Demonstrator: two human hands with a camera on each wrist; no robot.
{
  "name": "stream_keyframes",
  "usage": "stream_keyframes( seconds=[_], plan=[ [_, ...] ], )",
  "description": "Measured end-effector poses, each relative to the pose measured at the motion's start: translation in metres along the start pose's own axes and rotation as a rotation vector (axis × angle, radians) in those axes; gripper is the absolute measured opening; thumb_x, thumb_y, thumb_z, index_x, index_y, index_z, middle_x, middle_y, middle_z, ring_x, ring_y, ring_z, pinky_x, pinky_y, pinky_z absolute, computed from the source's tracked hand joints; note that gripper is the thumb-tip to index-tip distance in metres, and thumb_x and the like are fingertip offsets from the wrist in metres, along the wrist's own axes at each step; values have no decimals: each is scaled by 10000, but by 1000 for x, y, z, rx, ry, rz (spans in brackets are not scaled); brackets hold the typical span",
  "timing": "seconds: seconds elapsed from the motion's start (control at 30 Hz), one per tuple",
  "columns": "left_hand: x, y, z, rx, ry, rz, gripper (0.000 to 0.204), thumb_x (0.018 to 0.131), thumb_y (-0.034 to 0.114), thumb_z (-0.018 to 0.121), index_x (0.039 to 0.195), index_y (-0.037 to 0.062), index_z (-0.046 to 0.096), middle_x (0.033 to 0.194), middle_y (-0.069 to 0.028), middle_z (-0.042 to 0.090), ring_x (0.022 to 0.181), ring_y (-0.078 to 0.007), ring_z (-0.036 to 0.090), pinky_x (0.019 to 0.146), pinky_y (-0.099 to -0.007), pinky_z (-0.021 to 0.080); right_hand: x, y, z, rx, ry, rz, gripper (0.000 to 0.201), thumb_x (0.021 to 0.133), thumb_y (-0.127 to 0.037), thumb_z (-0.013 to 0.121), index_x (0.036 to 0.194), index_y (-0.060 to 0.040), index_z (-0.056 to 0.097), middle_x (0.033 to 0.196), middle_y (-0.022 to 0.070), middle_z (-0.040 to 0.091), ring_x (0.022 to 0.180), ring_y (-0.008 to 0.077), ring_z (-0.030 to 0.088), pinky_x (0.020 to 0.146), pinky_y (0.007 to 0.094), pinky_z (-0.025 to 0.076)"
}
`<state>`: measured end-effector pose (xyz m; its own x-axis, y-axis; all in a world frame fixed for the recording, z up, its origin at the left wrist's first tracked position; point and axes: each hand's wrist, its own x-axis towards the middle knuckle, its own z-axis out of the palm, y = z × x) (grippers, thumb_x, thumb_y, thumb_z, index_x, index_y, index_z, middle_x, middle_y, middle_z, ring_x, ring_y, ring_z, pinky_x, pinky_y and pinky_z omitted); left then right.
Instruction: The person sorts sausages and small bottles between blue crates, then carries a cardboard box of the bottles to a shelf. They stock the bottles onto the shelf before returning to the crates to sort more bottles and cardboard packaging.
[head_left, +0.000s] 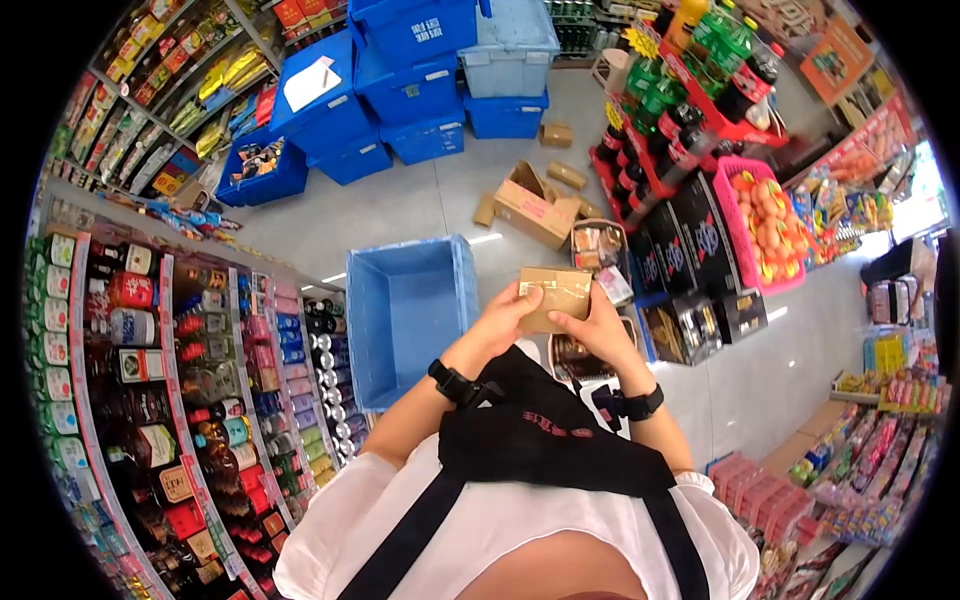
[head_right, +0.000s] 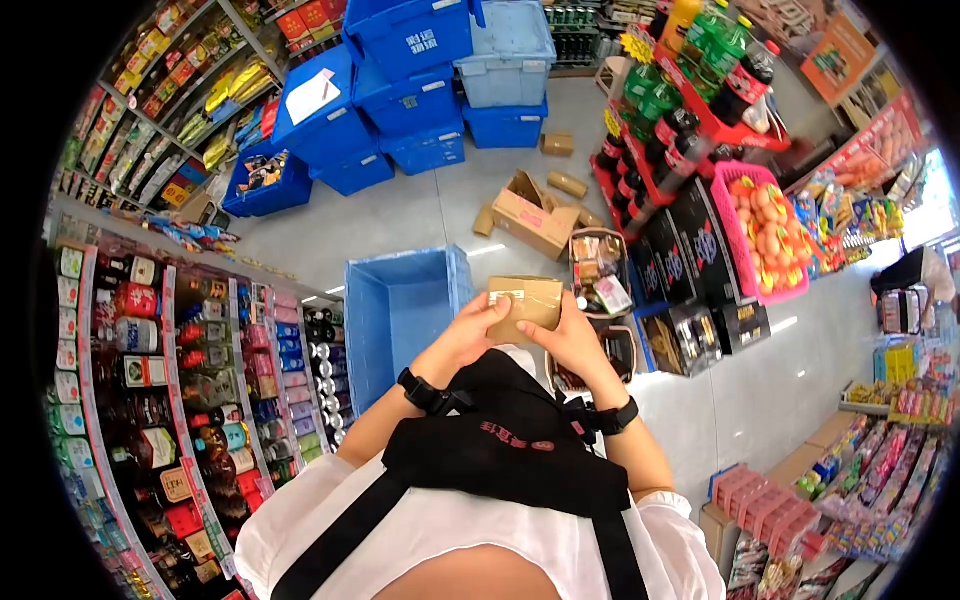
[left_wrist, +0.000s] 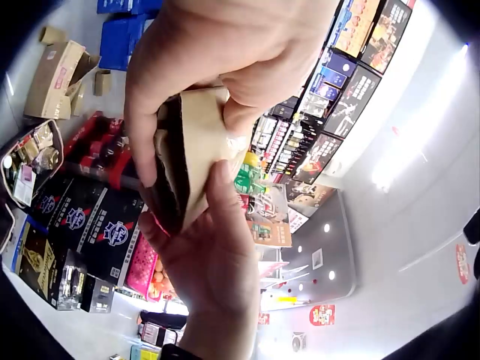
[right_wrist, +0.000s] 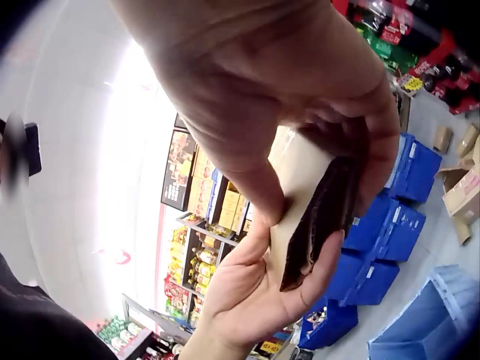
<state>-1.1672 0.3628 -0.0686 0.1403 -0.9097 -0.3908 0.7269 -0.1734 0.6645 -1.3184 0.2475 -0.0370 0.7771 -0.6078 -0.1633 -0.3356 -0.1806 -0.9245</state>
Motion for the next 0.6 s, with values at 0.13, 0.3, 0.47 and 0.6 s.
stream_keyframes(
  seconds=[0.13,0.3,0.47,0.6],
  plan=[
    [61,63,-5,22,18,-2,440,946,296,552,1324,111,426,1257,-77,536,1139,-244,552,913,-437,492,93,19,-10,92,80,-50,560,739,-159,787,1163,34,476,1062,149,629,980,212,613,839,327,493],
    [149,119,-20,85,73,-71,518,912,298,607,1343,89,411,1234,-99,539,1138,-274,551,915,-482,485,187,-2,-60,57,224,-25,454,734,-112,769,1082,23,510,1018,148,647,944,212,627,820,329,494],
    [215,183,-65,-108,190,45,466,874,182,631,1280,29,462,1213,-130,550,1129,-276,541,926,-460,479,301,49,-136,-240,408,7,528,735,-293,766,1067,27,509,995,208,645,924,310,641,802,374,487],
    [233,224,-121,-343,417,146,391,854,117,614,1222,44,501,1166,-128,576,994,-254,587,896,-416,483,382,75,-169,-523,574,40,569,766,-309,717,1168,30,499,1116,236,573,1062,368,548,907,421,440]
  ],
)
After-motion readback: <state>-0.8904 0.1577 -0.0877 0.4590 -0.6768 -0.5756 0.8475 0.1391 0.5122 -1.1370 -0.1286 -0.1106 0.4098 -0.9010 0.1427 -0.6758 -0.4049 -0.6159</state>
